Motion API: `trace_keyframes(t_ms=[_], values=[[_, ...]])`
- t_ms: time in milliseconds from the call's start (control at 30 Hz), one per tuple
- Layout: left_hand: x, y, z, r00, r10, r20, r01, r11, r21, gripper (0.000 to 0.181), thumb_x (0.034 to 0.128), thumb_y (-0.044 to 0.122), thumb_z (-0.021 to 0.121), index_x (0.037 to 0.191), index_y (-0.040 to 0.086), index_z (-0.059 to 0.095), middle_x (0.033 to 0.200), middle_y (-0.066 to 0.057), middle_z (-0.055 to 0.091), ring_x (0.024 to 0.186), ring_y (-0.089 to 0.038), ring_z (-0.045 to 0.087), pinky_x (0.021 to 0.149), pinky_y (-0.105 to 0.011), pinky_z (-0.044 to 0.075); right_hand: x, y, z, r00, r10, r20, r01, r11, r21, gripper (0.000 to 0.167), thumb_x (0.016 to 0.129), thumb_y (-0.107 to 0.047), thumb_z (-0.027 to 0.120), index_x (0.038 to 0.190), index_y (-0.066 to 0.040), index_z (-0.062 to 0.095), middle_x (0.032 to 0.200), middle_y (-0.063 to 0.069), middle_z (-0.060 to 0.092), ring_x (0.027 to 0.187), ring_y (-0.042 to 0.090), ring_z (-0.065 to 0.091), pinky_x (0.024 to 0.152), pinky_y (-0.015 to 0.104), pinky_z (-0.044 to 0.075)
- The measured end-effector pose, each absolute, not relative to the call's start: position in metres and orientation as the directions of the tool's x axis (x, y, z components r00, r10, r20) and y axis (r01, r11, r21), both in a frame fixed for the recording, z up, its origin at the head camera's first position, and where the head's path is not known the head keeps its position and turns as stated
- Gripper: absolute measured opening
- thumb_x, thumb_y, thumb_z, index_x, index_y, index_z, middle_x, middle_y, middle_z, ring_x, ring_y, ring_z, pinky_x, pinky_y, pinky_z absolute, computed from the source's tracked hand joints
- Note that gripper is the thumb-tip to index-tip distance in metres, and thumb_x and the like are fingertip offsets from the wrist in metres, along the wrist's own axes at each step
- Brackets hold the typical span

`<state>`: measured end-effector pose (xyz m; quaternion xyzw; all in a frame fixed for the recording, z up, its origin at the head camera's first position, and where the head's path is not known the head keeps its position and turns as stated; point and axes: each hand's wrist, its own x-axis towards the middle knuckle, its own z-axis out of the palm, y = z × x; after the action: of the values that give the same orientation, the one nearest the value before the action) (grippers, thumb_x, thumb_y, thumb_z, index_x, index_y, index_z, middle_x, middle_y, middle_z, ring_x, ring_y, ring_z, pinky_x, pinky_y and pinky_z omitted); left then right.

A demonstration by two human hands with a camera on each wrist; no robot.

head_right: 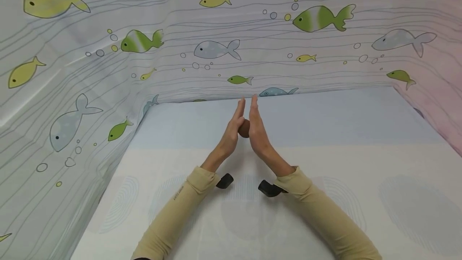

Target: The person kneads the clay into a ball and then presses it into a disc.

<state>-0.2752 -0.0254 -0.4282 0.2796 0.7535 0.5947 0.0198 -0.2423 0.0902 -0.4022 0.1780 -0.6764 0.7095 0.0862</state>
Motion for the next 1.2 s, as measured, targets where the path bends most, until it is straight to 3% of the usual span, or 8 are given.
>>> trace_keyframes(t_ms=[233,400,500,633,733,800,1033,1200], values=[[-0.265,-0.022,-0.427,-0.780,0.514,0.357,0.478,0.122,0.870,0.068,0.0997,0.036,0.022,0.160,0.013,0.001,0.166,0.001,-0.004,0.150,-0.006,-0.010,0.122,-0.042,-0.003,-0.254,0.099,-0.407,-0.944,-0.076,0.320,-0.317,-0.049,-0.947,0.074,0.102,-0.057,0.009,0.158,-0.012,-0.008,0.165,-0.001,-0.011,0.151,0.012,-0.009,0.122,0.040,-0.006],[-0.260,-0.018,-0.423,-0.755,0.534,0.381,0.518,0.129,0.846,0.071,0.0972,0.036,0.024,0.160,0.013,0.001,0.166,0.006,-0.006,0.151,-0.009,-0.011,0.122,-0.045,-0.004,-0.262,0.105,-0.413,-0.962,-0.052,0.267,-0.266,-0.022,-0.964,0.068,0.103,-0.053,0.008,0.159,-0.019,-0.008,0.166,-0.001,-0.011,0.152,0.016,-0.008,0.121,0.047,-0.006],[-0.258,-0.017,-0.419,-0.746,0.536,0.396,0.530,0.117,0.840,0.071,0.0967,0.034,0.024,0.160,0.013,-0.001,0.165,0.007,-0.006,0.151,-0.007,-0.010,0.122,-0.043,-0.002,-0.263,0.107,-0.417,-0.966,-0.052,0.253,-0.252,-0.017,-0.968,0.066,0.103,-0.053,0.007,0.159,-0.022,-0.010,0.165,-0.002,-0.012,0.150,0.024,0.011,0.120,0.051,-0.002],[-0.256,-0.015,-0.410,-0.733,0.530,0.426,0.535,0.061,0.843,0.072,0.0969,0.032,0.023,0.159,0.012,-0.007,0.165,0.006,-0.005,0.151,-0.005,-0.005,0.123,-0.038,0.001,-0.262,0.105,-0.424,-0.962,-0.057,0.268,-0.268,-0.011,-0.963,0.070,0.102,-0.057,0.007,0.159,-0.019,-0.010,0.166,0.001,-0.012,0.150,0.022,0.011,0.121,0.049,-0.003],[-0.255,-0.015,-0.401,-0.726,0.520,0.449,0.544,0.035,0.838,0.073,0.0967,0.033,0.022,0.158,0.011,-0.009,0.165,0.007,-0.005,0.151,-0.005,-0.002,0.123,-0.037,0.000,-0.261,0.102,-0.430,-0.956,-0.071,0.285,-0.285,-0.009,-0.959,0.077,0.099,-0.063,0.006,0.159,-0.016,-0.010,0.166,0.002,-0.012,0.150,0.012,-0.012,0.120,0.048,-0.011],[-0.255,-0.014,-0.396,-0.721,0.515,0.464,0.558,0.034,0.829,0.073,0.0964,0.035,0.022,0.159,0.011,-0.009,0.165,0.007,-0.005,0.151,-0.005,-0.003,0.123,-0.037,-0.001,-0.260,0.101,-0.434,-0.954,-0.085,0.289,-0.288,-0.016,-0.957,0.083,0.096,-0.069,0.006,0.158,-0.016,-0.011,0.166,0.001,-0.012,0.149,0.010,-0.016,0.118,0.050,-0.014],[-0.260,-0.014,-0.383,-0.724,0.497,0.478,0.567,0.035,0.823,0.074,0.0960,0.036,0.024,0.159,0.011,-0.006,0.165,0.007,-0.004,0.151,-0.007,-0.010,0.121,-0.036,-0.011,-0.250,0.095,-0.439,-0.955,-0.150,0.258,-0.264,0.024,-0.964,0.090,0.093,-0.072,0.002,0.158,-0.010,-0.012,0.165,0.003,-0.015,0.150,0.018,-0.018,0.118,0.053,-0.014],[-0.266,-0.016,-0.379,-0.732,0.471,0.492,0.578,0.047,0.815,0.075,0.0953,0.039,0.025,0.159,0.011,-0.004,0.165,0.008,-0.003,0.151,-0.008,-0.011,0.121,-0.035,-0.010,-0.241,0.090,-0.437,-0.947,-0.197,0.255,-0.262,0.011,-0.965,0.088,0.096,-0.067,-0.001,0.157,-0.005,-0.011,0.165,0.008,-0.014,0.151,0.023,-0.015,0.119,0.053,-0.009]])
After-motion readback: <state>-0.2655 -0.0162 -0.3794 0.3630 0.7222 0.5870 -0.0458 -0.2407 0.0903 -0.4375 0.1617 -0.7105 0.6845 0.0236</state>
